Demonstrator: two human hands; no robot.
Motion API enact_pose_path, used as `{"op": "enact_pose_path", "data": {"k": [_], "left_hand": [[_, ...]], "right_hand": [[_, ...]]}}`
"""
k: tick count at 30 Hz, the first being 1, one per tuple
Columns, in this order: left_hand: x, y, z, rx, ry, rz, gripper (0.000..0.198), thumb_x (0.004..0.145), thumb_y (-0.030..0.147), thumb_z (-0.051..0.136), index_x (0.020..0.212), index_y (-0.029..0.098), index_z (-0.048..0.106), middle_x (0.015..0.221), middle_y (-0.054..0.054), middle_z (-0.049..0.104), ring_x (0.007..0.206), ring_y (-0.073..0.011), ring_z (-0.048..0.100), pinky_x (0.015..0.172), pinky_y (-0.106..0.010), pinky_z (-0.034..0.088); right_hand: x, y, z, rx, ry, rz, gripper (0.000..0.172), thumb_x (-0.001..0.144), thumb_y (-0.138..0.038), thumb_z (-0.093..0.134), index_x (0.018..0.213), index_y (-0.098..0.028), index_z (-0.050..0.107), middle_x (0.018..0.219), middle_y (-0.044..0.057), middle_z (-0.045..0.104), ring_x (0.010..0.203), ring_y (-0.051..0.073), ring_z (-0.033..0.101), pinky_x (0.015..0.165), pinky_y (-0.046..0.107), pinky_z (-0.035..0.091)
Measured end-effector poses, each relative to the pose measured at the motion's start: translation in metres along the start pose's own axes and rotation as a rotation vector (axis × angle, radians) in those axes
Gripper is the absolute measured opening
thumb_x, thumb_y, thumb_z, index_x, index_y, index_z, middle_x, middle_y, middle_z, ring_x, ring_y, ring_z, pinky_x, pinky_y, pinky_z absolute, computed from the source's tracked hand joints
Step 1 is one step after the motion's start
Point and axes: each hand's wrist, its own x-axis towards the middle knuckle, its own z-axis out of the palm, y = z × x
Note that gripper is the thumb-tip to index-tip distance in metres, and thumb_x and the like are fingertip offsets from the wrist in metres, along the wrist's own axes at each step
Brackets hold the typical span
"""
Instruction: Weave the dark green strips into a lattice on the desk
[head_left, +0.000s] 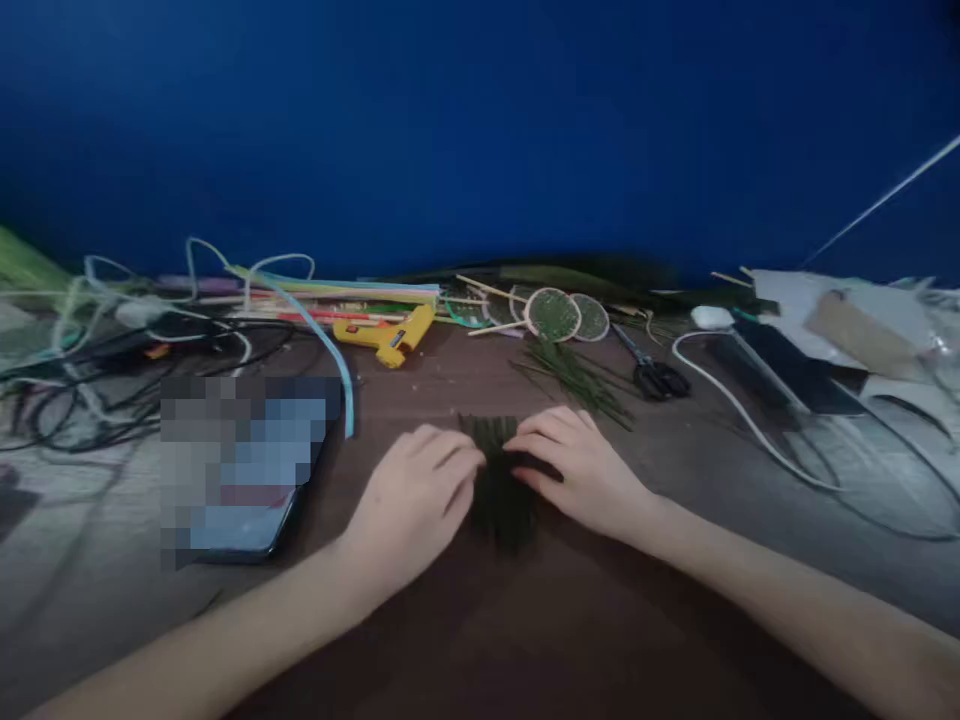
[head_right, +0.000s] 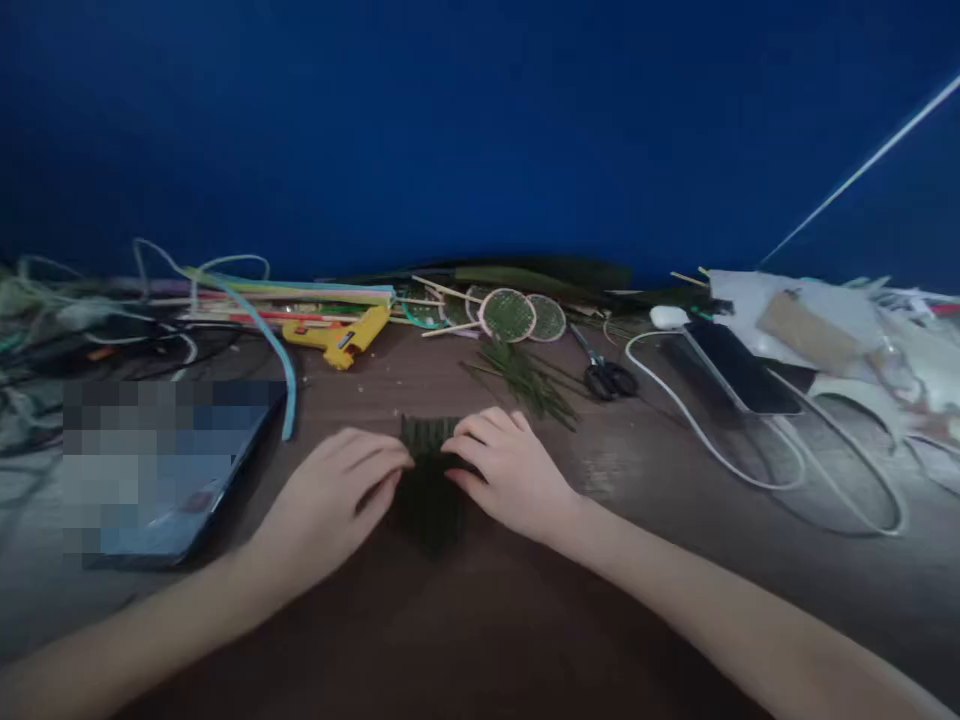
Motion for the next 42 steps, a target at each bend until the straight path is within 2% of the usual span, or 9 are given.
{"op": "enact_pose_path", "data": {"k": [3, 6, 12, 28, 42], "left_hand": [[0.005, -0.010, 0.006, 0.006, -0.026, -0.133, 0.013, 0.084, 0.018, 0.050, 0.096, 0.017, 0.055, 0.098, -0.005, 0.061, 0.092, -0.0217, 0.052, 0.079, -0.037, 0.043], [0.005, -0.015, 0.011, -0.022, -0.074, -0.185, 0.019, 0.081, 0.021, 0.055, 0.099, 0.016, 0.053, 0.100, -0.006, 0.059, 0.093, -0.0226, 0.051, 0.080, -0.039, 0.043], [0.004, -0.017, 0.014, -0.074, -0.069, -0.178, 0.019, 0.082, 0.021, 0.054, 0.101, 0.017, 0.053, 0.101, -0.005, 0.056, 0.096, -0.0213, 0.048, 0.083, -0.038, 0.041], [0.007, -0.019, 0.014, -0.098, -0.073, -0.195, 0.006, 0.083, 0.020, 0.053, 0.089, 0.018, 0.053, 0.090, -0.003, 0.057, 0.087, -0.0194, 0.048, 0.078, -0.036, 0.041], [0.009, -0.018, 0.012, -0.115, -0.078, -0.194, 0.004, 0.081, 0.019, 0.055, 0.085, 0.018, 0.054, 0.087, -0.002, 0.056, 0.086, -0.0184, 0.049, 0.076, -0.034, 0.041]], "right_hand": [[0.000, 0.003, 0.000, 0.052, -0.004, -0.012, 0.015, 0.086, -0.027, 0.051, 0.094, -0.019, 0.061, 0.096, 0.005, 0.063, 0.095, 0.020, 0.050, 0.077, 0.034, 0.033], [0.002, 0.003, 0.001, 0.097, 0.024, 0.040, 0.013, 0.084, -0.027, 0.052, 0.091, -0.018, 0.058, 0.096, 0.006, 0.062, 0.094, 0.021, 0.050, 0.078, 0.034, 0.035], [0.005, 0.004, 0.004, 0.083, 0.020, 0.103, 0.016, 0.082, -0.030, 0.055, 0.092, -0.017, 0.057, 0.092, 0.007, 0.059, 0.090, 0.022, 0.049, 0.076, 0.036, 0.037], [0.006, 0.005, 0.002, 0.124, -0.012, 0.128, 0.014, 0.080, -0.029, 0.057, 0.091, -0.020, 0.057, 0.091, 0.005, 0.057, 0.090, 0.022, 0.046, 0.077, 0.037, 0.036], [0.006, 0.005, 0.002, 0.120, -0.023, 0.134, 0.014, 0.082, -0.030, 0.055, 0.091, -0.020, 0.057, 0.091, 0.005, 0.057, 0.091, 0.021, 0.046, 0.077, 0.035, 0.035]]}}
